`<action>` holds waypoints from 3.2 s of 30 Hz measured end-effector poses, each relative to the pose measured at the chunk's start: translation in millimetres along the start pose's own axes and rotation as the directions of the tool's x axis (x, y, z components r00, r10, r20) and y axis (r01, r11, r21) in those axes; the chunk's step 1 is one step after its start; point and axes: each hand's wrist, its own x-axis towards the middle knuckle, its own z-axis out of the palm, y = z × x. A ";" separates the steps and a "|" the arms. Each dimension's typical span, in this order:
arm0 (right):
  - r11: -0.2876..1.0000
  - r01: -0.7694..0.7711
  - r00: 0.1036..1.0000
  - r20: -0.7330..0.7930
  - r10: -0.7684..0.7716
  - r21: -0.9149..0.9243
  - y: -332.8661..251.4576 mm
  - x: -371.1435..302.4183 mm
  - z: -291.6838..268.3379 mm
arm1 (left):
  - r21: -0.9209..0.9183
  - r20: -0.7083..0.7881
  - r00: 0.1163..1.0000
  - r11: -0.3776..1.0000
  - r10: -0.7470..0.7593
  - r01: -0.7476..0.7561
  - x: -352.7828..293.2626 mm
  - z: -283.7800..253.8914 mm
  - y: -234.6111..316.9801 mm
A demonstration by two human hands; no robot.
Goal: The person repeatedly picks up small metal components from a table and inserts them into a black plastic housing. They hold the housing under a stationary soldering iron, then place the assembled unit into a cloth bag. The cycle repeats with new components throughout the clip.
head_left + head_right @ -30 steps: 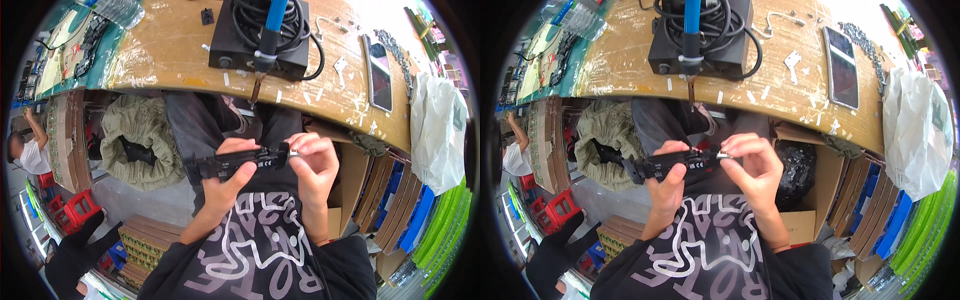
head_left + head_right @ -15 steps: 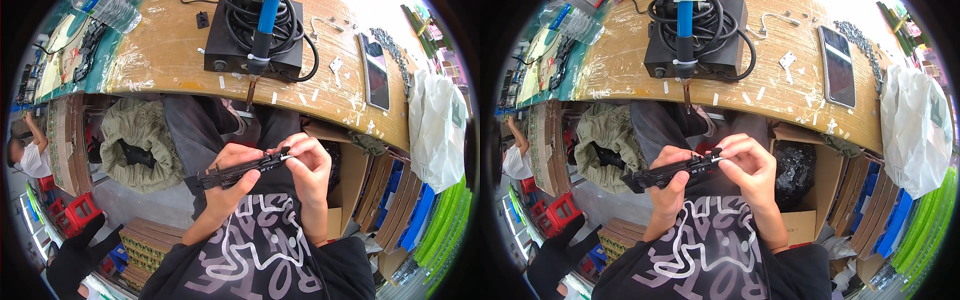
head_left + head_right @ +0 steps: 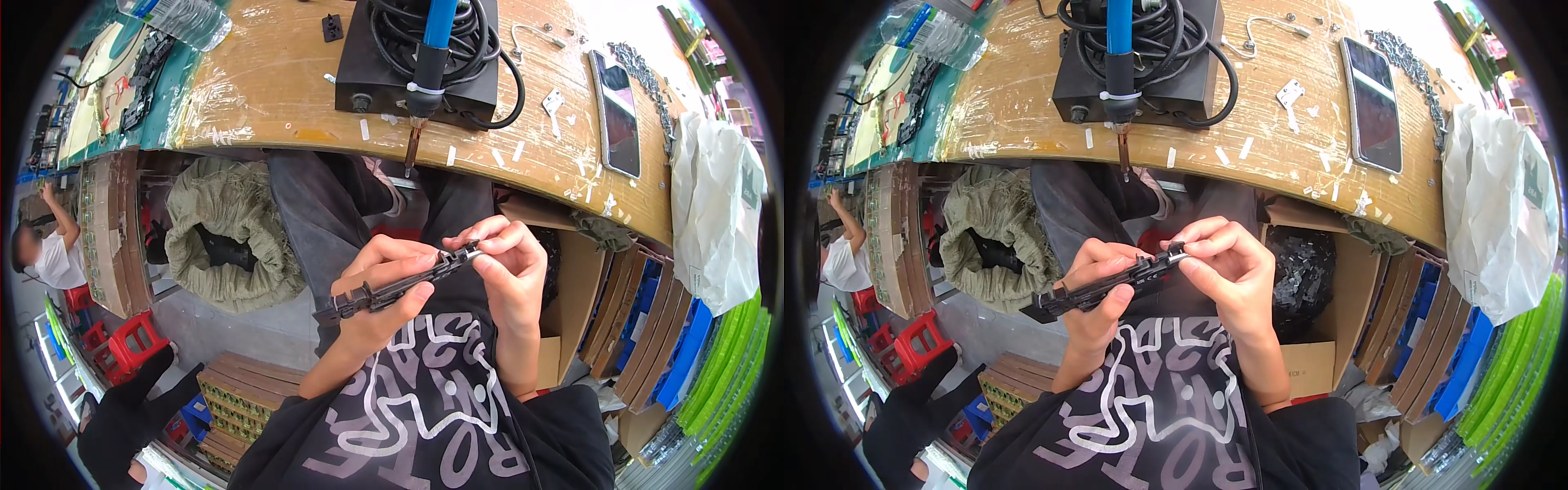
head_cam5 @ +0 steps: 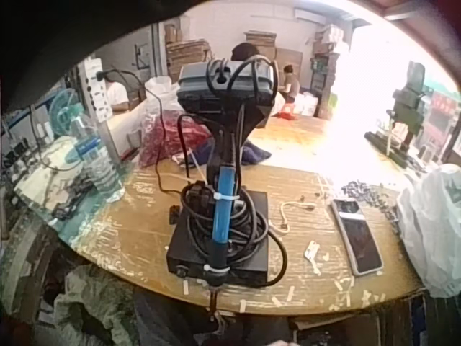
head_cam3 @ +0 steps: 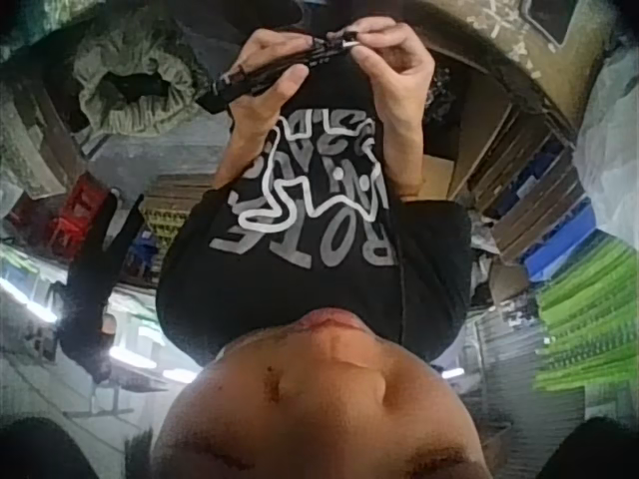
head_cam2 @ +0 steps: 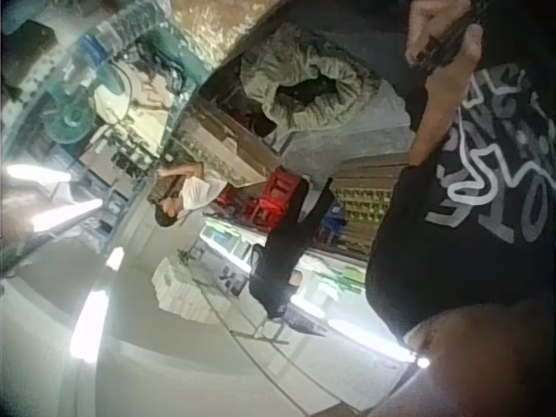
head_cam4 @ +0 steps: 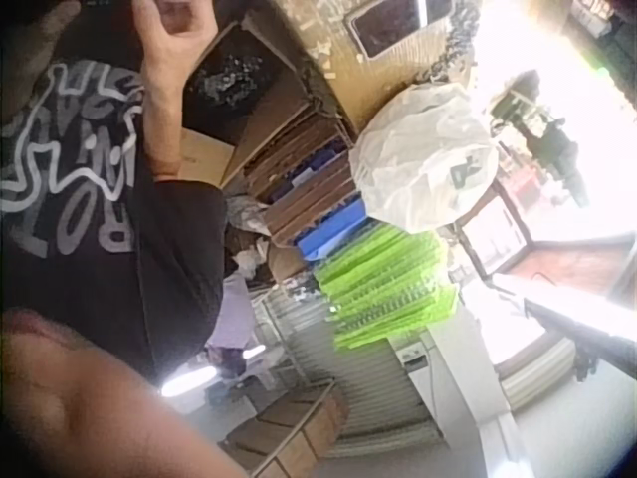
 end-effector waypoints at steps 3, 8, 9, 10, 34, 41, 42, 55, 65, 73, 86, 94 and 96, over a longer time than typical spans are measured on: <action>1.000 0.002 1.000 0.008 -0.002 0.002 0.7 -0.3 -1.4 | -0.008 -0.008 1.000 1.000 -0.014 0.014 0.4 1.0 0.3; 0.999 -0.041 0.999 -0.014 0.041 -0.002 -0.7 -0.7 1.5 | -0.075 -0.089 0.996 0.997 -0.008 0.001 0.7 3.3 1.7; 0.999 -0.042 0.999 -0.015 0.042 0.002 0.0 -0.9 1.9 | -0.082 -0.091 0.996 0.997 -0.005 -0.002 0.1 2.7 1.7; 0.999 -0.037 0.999 -0.020 0.037 0.001 0.5 -1.1 2.1 | -0.086 -0.090 0.996 0.996 -0.010 0.002 -0.2 2.5 1.8; 0.986 -0.166 0.985 -0.043 0.165 -0.026 -3.8 0.5 -0.1 | -0.053 0.015 1.000 0.998 -0.024 0.025 6.6 -5.0 4.9; 0.982 -0.117 0.993 -0.012 0.116 -0.147 -10.8 0.4 -0.8 | -0.070 0.027 0.999 0.997 -0.028 0.029 8.1 -4.7 2.8; 0.979 -0.112 0.994 -0.003 0.113 -0.172 -13.1 0.2 -1.4 | -0.069 0.029 0.999 0.997 -0.028 0.030 8.6 -3.7 2.9; 0.959 -0.066 0.996 -0.073 0.047 -0.276 -12.3 -6.5 6.5 | -0.158 -0.035 0.991 0.980 -0.132 0.125 3.6 -4.3 -0.9; 0.965 -0.139 0.988 -0.092 0.121 -0.223 -17.6 -5.4 15.6 | -0.149 0.033 0.999 0.988 -0.040 0.045 1.9 -8.0 -2.6; 0.945 0.048 0.999 0.039 -0.038 -0.324 -7.5 0.5 -4.1 | -0.473 0.140 0.851 0.721 -0.507 0.507 6.8 -19.6 4.7; 0.847 0.069 0.997 0.056 -0.047 -0.526 32.4 16.8 0.4 | -0.452 0.145 0.714 0.597 -0.685 0.663 16.9 -16.2 -16.0; 0.822 -0.553 0.826 0.039 0.562 -0.139 17.6 6.7 7.9 | -0.220 -0.121 0.850 0.848 -0.514 0.482 30.0 -13.0 -21.2; 0.815 -0.567 0.818 0.034 0.574 -0.119 16.3 3.9 8.3 | -0.240 -0.113 0.852 0.846 -0.511 0.475 30.4 -10.0 -23.8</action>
